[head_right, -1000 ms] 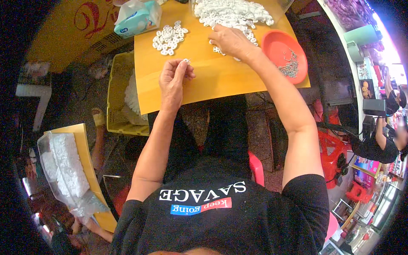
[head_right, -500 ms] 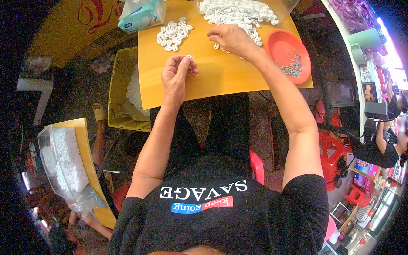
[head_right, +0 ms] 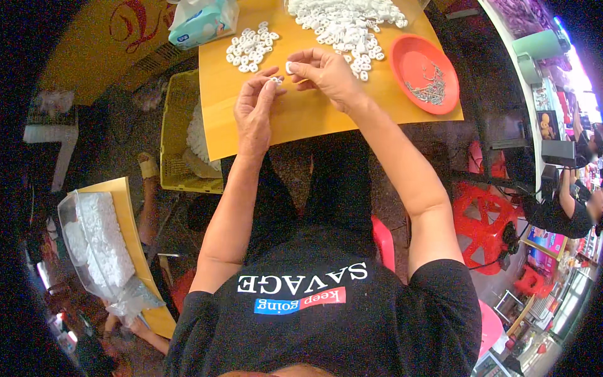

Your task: Manually assembling small white circular plastic parts by inserting metal rings into them at a workspace.

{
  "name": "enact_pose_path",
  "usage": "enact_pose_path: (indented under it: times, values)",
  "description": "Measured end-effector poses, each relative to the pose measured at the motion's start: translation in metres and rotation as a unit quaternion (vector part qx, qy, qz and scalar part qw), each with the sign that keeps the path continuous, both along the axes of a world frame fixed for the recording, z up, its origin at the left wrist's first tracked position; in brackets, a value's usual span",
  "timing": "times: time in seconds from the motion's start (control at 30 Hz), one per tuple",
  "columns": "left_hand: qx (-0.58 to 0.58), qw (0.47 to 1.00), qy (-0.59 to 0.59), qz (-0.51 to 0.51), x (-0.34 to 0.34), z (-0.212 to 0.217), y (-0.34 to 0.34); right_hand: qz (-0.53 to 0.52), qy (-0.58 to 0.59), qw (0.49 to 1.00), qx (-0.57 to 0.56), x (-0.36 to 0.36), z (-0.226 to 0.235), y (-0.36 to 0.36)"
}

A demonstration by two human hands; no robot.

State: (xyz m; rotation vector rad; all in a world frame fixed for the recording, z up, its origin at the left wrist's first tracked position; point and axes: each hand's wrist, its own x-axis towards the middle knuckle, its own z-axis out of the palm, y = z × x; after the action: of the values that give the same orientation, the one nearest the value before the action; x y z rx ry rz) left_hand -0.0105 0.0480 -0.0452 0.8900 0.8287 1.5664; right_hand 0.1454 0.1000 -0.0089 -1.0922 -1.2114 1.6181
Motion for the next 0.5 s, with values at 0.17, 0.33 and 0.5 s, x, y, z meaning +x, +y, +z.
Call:
enact_pose_path:
  times: [0.17,0.33,0.5]
  values:
    - [0.0,0.999,-0.019,-0.031,-0.002,-0.002,0.001,-0.027,-0.013,0.997,0.077,-0.011,-0.008,-0.008]
    - [-0.003,0.999,-0.023,-0.031,-0.003,-0.003,0.001,-0.056,-0.034,0.99,0.124,-0.016,-0.009,-0.014]
    - [-0.007,0.999,-0.024,-0.026,-0.001,-0.003,0.001,-0.09,-0.071,0.983,0.143,-0.022,-0.009,-0.017]
